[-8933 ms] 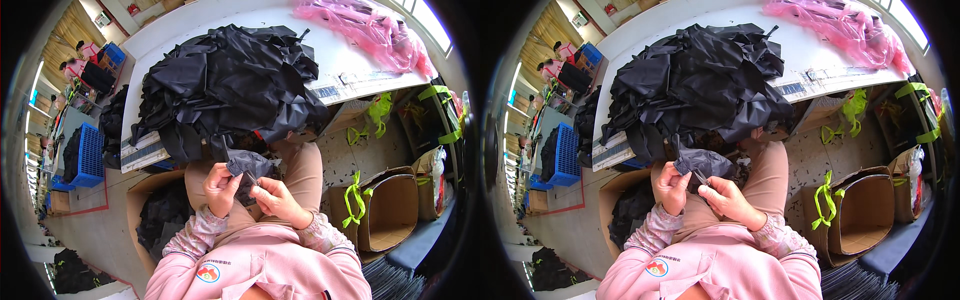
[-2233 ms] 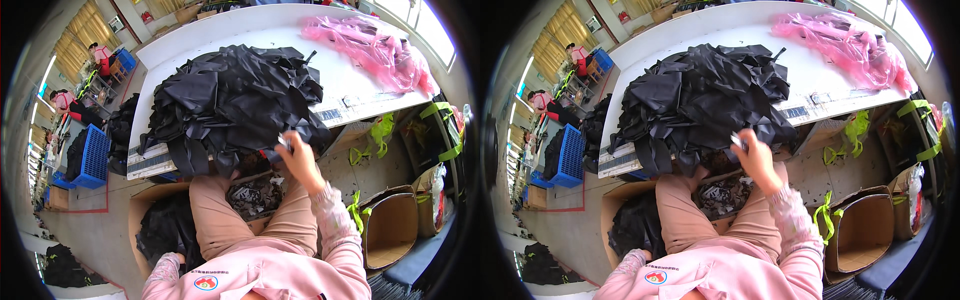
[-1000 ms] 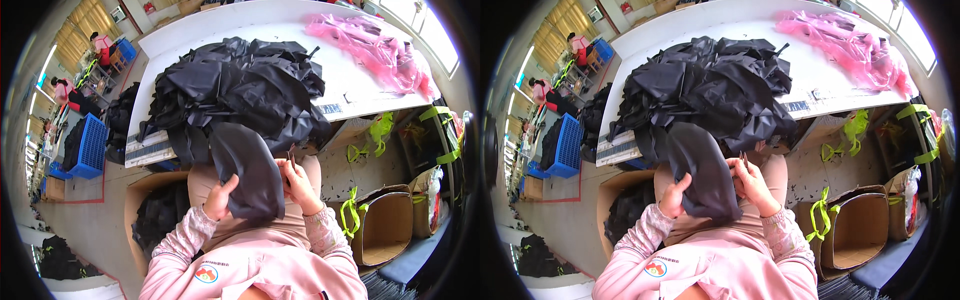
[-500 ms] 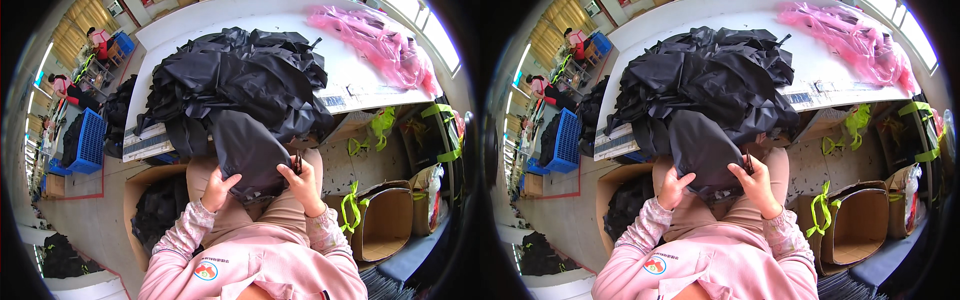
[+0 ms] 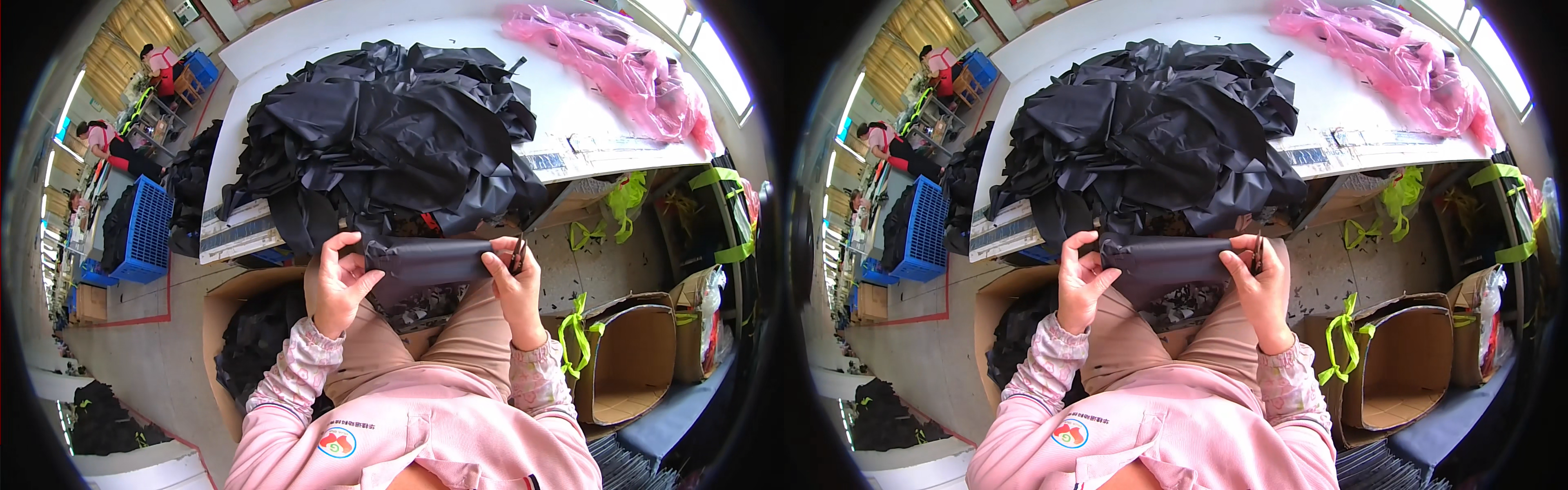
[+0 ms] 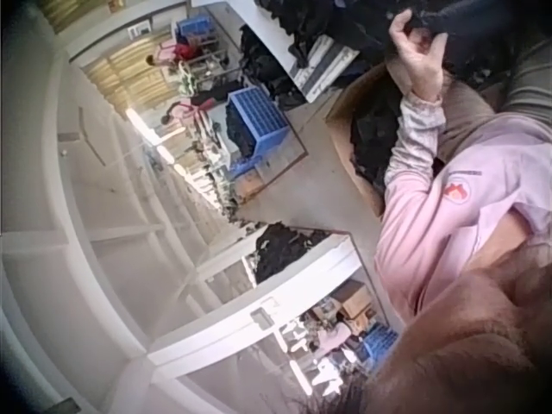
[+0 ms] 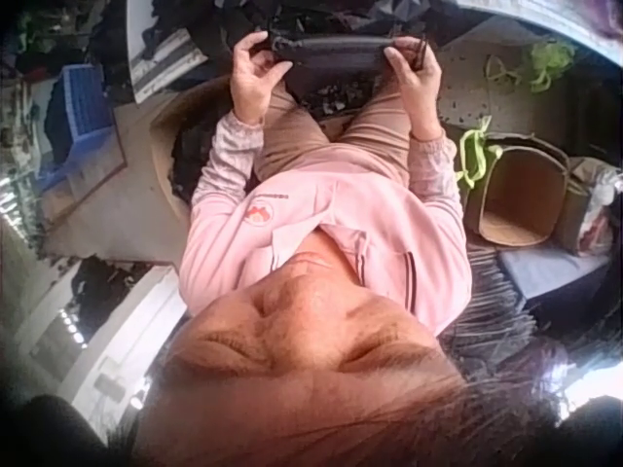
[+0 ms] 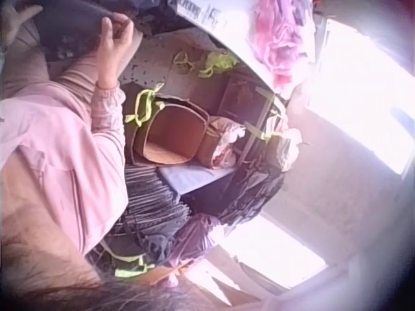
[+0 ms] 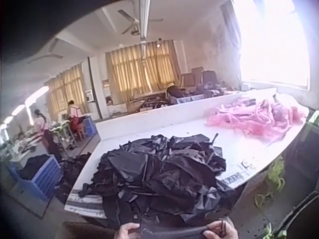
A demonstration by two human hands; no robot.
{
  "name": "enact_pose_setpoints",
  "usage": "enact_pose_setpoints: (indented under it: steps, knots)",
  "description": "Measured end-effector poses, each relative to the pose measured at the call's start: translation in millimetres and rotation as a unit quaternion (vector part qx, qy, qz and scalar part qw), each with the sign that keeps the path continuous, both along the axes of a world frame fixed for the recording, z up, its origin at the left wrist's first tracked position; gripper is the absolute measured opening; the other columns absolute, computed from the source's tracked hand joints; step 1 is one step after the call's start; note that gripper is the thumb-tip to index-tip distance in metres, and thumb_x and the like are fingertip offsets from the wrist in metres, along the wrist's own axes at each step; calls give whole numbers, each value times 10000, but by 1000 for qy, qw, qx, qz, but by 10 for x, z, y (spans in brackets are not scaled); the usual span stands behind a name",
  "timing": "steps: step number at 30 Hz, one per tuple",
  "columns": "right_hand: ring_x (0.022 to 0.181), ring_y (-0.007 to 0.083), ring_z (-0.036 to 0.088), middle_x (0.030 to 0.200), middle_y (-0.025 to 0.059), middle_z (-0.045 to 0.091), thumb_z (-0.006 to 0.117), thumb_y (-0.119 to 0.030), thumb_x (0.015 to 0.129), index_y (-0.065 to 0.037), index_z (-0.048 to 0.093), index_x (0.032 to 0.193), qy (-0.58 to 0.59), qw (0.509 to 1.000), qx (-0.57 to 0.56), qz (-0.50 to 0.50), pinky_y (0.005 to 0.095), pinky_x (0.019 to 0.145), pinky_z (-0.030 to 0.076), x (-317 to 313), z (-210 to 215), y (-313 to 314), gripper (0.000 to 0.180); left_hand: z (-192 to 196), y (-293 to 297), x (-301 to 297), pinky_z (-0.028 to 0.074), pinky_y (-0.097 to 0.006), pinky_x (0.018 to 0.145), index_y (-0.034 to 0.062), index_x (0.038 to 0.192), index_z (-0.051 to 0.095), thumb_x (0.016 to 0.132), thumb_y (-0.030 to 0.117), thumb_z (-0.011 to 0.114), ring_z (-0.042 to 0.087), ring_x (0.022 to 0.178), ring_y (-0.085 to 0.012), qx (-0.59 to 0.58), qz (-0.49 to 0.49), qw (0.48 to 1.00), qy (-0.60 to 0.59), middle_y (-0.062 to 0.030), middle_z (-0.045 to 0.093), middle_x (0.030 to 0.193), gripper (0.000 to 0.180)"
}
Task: Trimming excess material and threads from black fabric components using small clippers.
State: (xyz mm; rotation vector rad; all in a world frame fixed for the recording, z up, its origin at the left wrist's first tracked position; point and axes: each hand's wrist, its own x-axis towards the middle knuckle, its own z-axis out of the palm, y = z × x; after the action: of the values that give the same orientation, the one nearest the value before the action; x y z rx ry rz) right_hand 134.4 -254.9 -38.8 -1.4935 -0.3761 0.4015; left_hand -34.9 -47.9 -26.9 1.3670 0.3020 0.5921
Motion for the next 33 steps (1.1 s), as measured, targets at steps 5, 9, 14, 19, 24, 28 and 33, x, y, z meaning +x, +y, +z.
enact_pose_setpoints:
  steps: [5, 9, 14, 19, 24, 28, 33]
  knots:
    - [632, 24, 505, 816, -3, 616, 665, -11, 867, -24, 583, 1086, -134, 985, 43, -101, 163, 578, 393, 7, 20, 12, 235, 63, -28, 21, 479, -219, 784, 75, 1443, 335, 828, -125, 632, 588, 812, -93, 106, 14, 994, -15, -57, 618, 928, 711]
    - [865, 115, 640, 1192, 91, 639, 688, 15, 837, -32, 571, 1226, -239, 969, 53, 20, 199, 606, 486, -359, 373, 113, 409, 115, -111, 27, 446, -190, 678, 71, 1330, 539, 818, -120, 649, 524, 711, -82, 182, 7, 983, 5, -27, 590, 858, 558]
    - [895, 268, 689, 1095, 156, 655, 717, -19, 805, -29, 568, 1198, -236, 964, 40, 119, 296, 696, 551, -595, 271, 412, 421, 279, -175, 48, 458, -230, 635, 79, 1178, 661, 791, -93, 678, 562, 685, -125, 338, -13, 940, 41, -51, 622, 806, 423]
    - [728, 287, 663, 874, 121, 648, 730, -58, 785, -21, 610, 1002, -291, 950, -3, 111, 330, 606, 524, -543, 152, 419, 251, 305, -190, 13, 492, -227, 683, 23, 1066, 678, 799, -97, 668, 619, 758, -126, 274, -24, 959, 72, -68, 654, 863, 293]
    - [710, 257, 644, 800, 121, 635, 722, -14, 781, -21, 616, 912, -276, 954, -37, 112, 303, 617, 494, -511, 186, 390, 169, 261, -157, -23, 498, -239, 732, 12, 1017, 685, 809, -82, 670, 624, 812, -144, 181, -43, 978, 97, -80, 647, 944, 229]
    - [667, 241, 607, 762, 117, 610, 704, -4, 785, -14, 606, 881, -259, 957, 8, 130, 302, 598, 464, -453, 219, 381, 137, 132, -45, 16, 468, -286, 860, -7, 964, 685, 855, 12, 667, 578, 1030, -185, 266, -47, 962, 37, -96, 590, 1123, 112]
    - [626, 192, 534, 721, 88, 571, 688, 6, 791, -11, 592, 866, -238, 956, 36, 164, 283, 585, 423, -408, 228, 369, 123, 122, -126, 47, 453, -290, 879, -1, 954, 666, 914, 111, 620, 558, 1056, -173, 115, -98, 988, 4, -90, 576, 1167, 128]
